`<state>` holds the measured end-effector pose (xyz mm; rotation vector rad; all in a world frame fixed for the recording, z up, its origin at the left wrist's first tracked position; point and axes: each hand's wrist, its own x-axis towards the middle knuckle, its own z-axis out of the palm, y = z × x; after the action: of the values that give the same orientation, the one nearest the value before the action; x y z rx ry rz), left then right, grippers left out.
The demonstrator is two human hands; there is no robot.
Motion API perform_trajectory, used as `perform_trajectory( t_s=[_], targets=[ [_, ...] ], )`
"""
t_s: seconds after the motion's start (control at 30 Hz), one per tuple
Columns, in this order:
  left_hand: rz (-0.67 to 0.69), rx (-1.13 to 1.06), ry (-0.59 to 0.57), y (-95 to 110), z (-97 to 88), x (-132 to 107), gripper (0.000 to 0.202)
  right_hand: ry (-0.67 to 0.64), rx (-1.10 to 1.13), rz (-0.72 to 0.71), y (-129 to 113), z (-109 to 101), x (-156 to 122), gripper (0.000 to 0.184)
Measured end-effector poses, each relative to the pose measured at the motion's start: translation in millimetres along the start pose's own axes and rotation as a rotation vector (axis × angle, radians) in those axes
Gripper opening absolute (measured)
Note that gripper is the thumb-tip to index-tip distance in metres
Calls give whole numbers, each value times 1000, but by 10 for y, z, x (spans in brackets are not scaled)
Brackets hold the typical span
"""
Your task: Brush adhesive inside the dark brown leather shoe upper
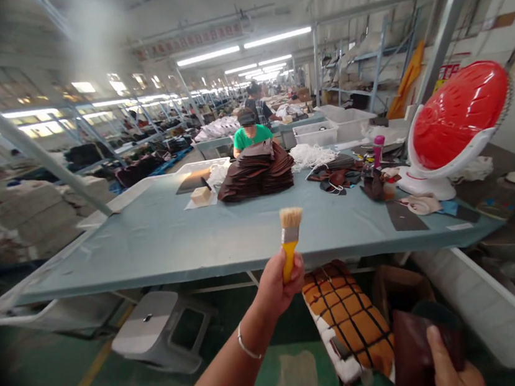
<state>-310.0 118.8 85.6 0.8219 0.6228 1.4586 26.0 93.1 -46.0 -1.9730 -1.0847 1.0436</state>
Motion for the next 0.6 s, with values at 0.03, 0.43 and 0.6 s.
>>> perform_trajectory(
  t_s=[0.03, 0.43, 0.6],
  targets=[
    [39, 55, 5, 18, -41, -38, 49, -12, 11, 12, -27, 77, -28, 72],
    [298, 587, 76, 178, -348, -290, 31, 175, -104, -256, 655, 397, 230, 93],
    [357, 806, 132, 92, -308, -274, 26, 168, -201, -228, 789, 147, 272, 82]
  ],
)
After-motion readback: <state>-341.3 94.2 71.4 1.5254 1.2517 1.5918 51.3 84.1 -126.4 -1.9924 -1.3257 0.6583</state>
